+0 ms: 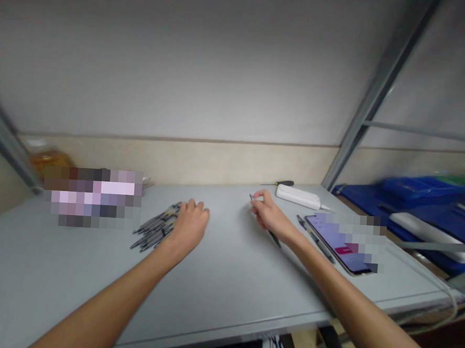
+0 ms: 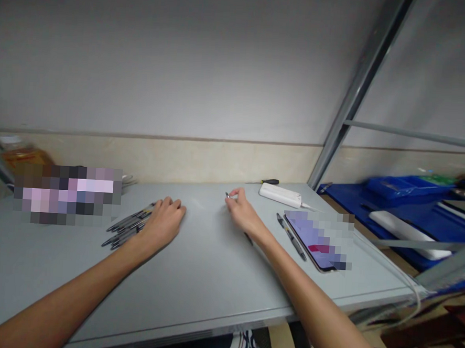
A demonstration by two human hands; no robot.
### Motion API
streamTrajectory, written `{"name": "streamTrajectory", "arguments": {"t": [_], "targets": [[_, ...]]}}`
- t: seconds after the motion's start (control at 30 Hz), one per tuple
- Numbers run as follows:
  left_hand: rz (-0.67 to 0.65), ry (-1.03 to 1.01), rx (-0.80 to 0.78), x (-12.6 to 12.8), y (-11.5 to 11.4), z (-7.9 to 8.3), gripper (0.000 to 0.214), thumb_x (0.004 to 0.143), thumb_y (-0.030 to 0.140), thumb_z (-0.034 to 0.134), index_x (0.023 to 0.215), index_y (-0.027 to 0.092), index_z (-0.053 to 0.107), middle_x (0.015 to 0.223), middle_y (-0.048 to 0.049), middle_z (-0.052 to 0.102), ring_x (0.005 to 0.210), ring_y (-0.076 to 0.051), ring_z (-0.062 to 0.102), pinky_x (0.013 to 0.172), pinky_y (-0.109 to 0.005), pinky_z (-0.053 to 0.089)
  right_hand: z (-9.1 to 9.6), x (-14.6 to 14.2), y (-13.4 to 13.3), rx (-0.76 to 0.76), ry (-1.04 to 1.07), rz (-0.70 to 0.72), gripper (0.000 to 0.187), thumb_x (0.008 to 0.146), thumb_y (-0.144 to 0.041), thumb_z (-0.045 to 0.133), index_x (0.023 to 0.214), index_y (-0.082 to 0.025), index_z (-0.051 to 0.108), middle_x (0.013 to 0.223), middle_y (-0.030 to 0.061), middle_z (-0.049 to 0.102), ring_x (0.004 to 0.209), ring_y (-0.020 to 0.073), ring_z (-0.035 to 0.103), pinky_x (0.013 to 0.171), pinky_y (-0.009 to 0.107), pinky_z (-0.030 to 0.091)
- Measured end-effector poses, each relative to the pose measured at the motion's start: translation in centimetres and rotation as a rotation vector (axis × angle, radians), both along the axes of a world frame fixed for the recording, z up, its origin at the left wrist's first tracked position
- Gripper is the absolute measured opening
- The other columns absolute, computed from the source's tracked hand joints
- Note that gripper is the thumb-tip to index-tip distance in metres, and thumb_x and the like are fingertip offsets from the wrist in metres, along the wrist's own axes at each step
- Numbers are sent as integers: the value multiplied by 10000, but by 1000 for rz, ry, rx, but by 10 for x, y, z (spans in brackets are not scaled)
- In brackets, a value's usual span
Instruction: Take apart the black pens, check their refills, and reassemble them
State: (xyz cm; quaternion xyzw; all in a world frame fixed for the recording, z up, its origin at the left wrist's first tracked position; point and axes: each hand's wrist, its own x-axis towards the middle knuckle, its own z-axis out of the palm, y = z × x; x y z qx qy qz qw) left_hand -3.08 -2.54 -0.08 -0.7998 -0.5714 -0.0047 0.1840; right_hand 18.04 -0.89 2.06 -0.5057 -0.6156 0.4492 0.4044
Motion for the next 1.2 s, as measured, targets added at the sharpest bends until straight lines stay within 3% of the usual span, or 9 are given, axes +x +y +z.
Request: {"name": "streamTrajectory", "arguments": {"t": [0.07,0.13,0.3,0.4,0.63,0.93,1.2], "targets": [[-17,2,8,1,-1,0,307,773,18,357,877,120,628,959,-127,605,912,-258,497,765,-396,351,-10,7,-1,246,-381,-52,147,777,-153,420,913,-205,397,670,-21,499,588,123,450,568,223,344],[-25,2,12,2,-1,0,309,777,18,351,869,119,628,947,-125,602,894,-254,510,758,-393,356,-17,16,-3,393,-659,-83,198,770,-90,402,949,-169,435,817,51,566,741,153,507,686,256,365],[-26,-3,-8,4,-1,1,308,773,14,355,868,115,630,949,-128,598,911,-259,514,763,-398,360,-25,42,-8,393,-1189,-198,211,823,-137,400,994,-133,524,911,129,621,805,223,551,653,285,346],[-22,-15,-34,5,-2,1,310,777,19,359,877,124,633,968,-129,599,934,-257,507,777,-402,356,-27,56,-10,453,-1363,-152,206,850,-157,399,974,-148,564,906,119,629,858,243,538,655,294,330],[-34,-46,-59,5,-3,1,307,788,44,362,877,134,642,979,-133,598,952,-265,506,796,-415,349,-32,78,-13,617,-1506,-104,222,871,-153,397,909,-141,616,865,126,626,838,235,520,665,318,308],[-21,-57,-73,6,-5,2,299,793,64,368,885,142,641,988,-130,596,965,-263,503,803,-421,340,-28,98,-8,603,-1575,-104,195,828,-82,437,806,-102,629,794,141,621,802,242,526,664,317,326],[-20,-59,-71,5,-4,2,304,795,56,361,884,145,637,992,-120,602,965,-255,506,798,-411,342,-28,104,-9,679,-1567,-30,169,844,-121,459,796,-136,620,809,115,616,786,229,514,678,318,310]]}}
